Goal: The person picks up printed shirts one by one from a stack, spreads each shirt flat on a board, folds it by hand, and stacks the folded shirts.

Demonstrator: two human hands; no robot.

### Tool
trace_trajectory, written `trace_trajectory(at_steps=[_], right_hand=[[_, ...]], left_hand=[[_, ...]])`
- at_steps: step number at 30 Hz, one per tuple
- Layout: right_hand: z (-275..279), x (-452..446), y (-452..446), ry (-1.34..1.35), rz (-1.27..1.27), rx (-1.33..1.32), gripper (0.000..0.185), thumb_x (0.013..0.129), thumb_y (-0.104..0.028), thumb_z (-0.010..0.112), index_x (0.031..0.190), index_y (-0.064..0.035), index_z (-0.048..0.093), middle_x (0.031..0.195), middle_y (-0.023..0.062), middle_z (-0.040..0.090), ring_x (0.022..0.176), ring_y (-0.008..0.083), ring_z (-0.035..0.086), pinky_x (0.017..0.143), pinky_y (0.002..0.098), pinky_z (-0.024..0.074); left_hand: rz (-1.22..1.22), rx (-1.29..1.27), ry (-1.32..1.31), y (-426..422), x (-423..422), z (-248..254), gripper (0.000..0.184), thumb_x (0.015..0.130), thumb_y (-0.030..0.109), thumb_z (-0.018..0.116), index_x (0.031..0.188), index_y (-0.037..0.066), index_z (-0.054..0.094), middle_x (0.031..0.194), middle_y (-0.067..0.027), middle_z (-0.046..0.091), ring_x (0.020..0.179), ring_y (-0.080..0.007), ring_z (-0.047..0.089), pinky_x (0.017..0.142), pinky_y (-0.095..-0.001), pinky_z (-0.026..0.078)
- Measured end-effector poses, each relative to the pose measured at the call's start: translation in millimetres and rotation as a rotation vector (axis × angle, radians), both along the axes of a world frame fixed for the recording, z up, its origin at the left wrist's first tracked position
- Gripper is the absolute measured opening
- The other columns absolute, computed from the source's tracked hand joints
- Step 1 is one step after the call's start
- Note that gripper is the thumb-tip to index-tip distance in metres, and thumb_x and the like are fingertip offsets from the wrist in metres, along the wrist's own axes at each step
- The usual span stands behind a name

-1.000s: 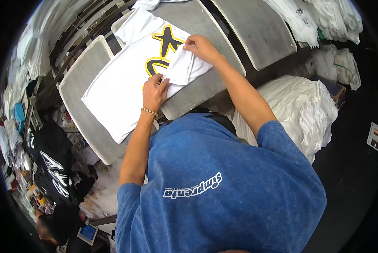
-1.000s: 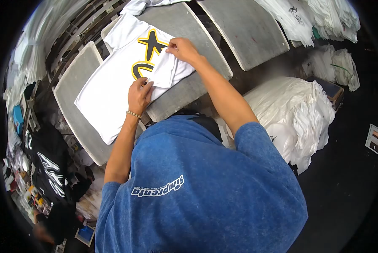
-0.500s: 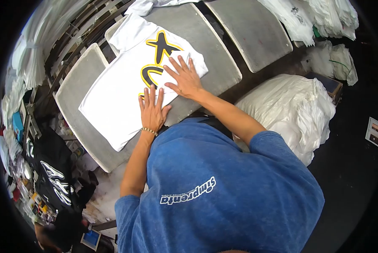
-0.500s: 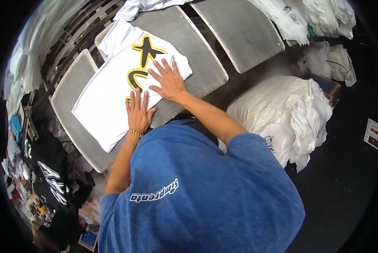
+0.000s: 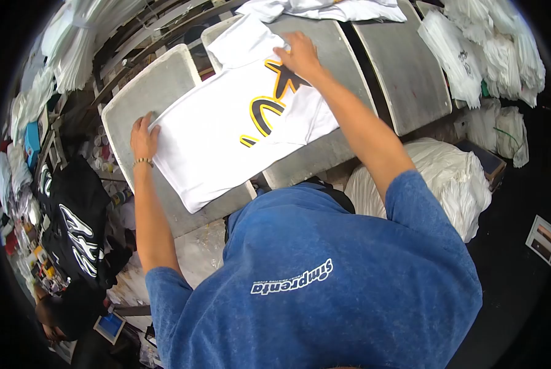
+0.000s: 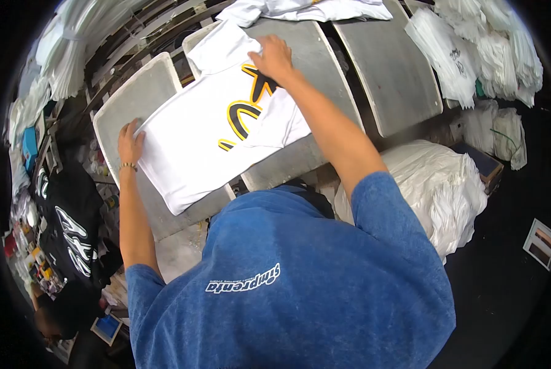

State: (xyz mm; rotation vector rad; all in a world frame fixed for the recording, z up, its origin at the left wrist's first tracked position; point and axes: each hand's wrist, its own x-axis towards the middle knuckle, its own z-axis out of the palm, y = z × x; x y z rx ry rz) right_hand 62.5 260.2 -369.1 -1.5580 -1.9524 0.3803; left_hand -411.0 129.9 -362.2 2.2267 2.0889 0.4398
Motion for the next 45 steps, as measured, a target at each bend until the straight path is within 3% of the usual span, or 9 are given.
trace_trajectory(at_steps=[7,9,10,14,25,27,32,38,45], right_hand=[[-22,-21,90,-0.093,-0.147,-0.407,0.05,0.077,-0.045,0.076,0.112,-0.012,0.068,0.114,0.0099,0.065,0.107,0.0275,0.061,0.09,0.0439,0.0485],[-41,-13,106,0.119,0.033,-0.682,0.045,0.076,-0.041,0.078,0.108,-0.0109,0.068,0.108,0.0071,0.068,0.103,0.0244,0.062,0.088,0.0377,0.0487],[-28,-14,98,0.188,0.036,-0.632,0.032,0.082,-0.028,0.077,0.103,-0.0065,0.065,0.09,0.0,0.063,0.087,0.0098,0.055,0.072,0.0273,0.043],[31,7,71,0.574,0.275,-0.796,0.024,0.083,-0.016,0.074,0.102,-0.0106,0.06,0.085,-0.004,0.062,0.082,0.0058,0.054,0.073,0.0234,0.0382],[22,90,-45,0.542,0.425,-0.823,0.018,0.077,0.0,0.067,0.094,-0.0036,0.061,0.091,0.0014,0.065,0.092,0.0115,0.059,0.086,0.0283,0.0467],[21,93,-68,0.237,0.347,-0.668,0.024,0.074,-0.003,0.067,0.097,-0.0003,0.062,0.094,0.0051,0.065,0.092,0.0141,0.06,0.086,0.0296,0.047],[25,74,-81,0.427,0.129,-0.542,0.027,0.077,-0.019,0.073,0.094,-0.0003,0.065,0.084,0.0058,0.065,0.082,0.0153,0.06,0.078,0.0298,0.0485],[20,56,-55,0.441,0.043,-0.495,0.028,0.087,-0.029,0.071,0.09,-0.0025,0.065,0.079,0.0027,0.063,0.069,0.0119,0.054,0.062,0.0297,0.0433],[33,51,-58,0.519,0.147,-0.587,0.023,0.092,-0.029,0.065,0.089,-0.0062,0.06,0.08,-0.0012,0.057,0.074,0.0094,0.049,0.065,0.0273,0.0393]], left_hand=[[0.008,-0.36,-0.085,25,-22,5,0.027,0.076,0.019,0.077,0.098,0.008,0.067,0.097,-0.0137,0.065,0.093,-0.0335,0.059,0.084,-0.042,0.048],[-0.119,-0.151,-0.064,18,-21,3,0.025,0.076,0.015,0.076,0.095,0.003,0.065,0.087,-0.0154,0.064,0.082,-0.0318,0.061,0.076,-0.0407,0.049],[-0.119,-0.154,-0.072,14,-18,8,0.025,0.076,0.015,0.076,0.095,0.003,0.065,0.087,-0.0154,0.064,0.082,-0.0318,0.061,0.076,-0.0407,0.049],[0.107,-0.311,-0.556,-16,3,36,0.021,0.077,0.008,0.073,0.097,0.003,0.067,0.084,-0.0134,0.06,0.078,-0.0311,0.059,0.074,-0.04,0.048],[-0.094,0.088,-0.077,-156,59,23,0.034,0.07,-0.006,0.065,0.1,0.009,0.071,0.09,-0.0102,0.061,0.085,-0.0295,0.059,0.076,-0.0382,0.047],[-0.054,0.043,-0.088,-160,74,24,0.034,0.069,-0.002,0.066,0.1,0.011,0.072,0.096,-0.0103,0.061,0.093,-0.0295,0.058,0.082,-0.041,0.045],[-0.097,0.095,-0.162,-138,102,42,0.027,0.076,0.004,0.068,0.102,0.007,0.072,0.099,-0.0115,0.064,0.095,-0.0269,0.06,0.084,-0.0388,0.047],[0.065,-0.383,-1.183,-34,205,4,0.048,0.09,0.017,0.07,0.13,-0.003,0.053,0.1,-0.0141,0.07,0.084,-0.0146,0.066,0.073,-0.0272,0.054],[0.249,-0.424,-1.3,11,269,9,0.049,0.079,0.009,0.078,0.119,-0.003,0.052,0.078,-0.0067,0.067,0.062,-0.0083,0.055,0.054,-0.0238,0.046]])
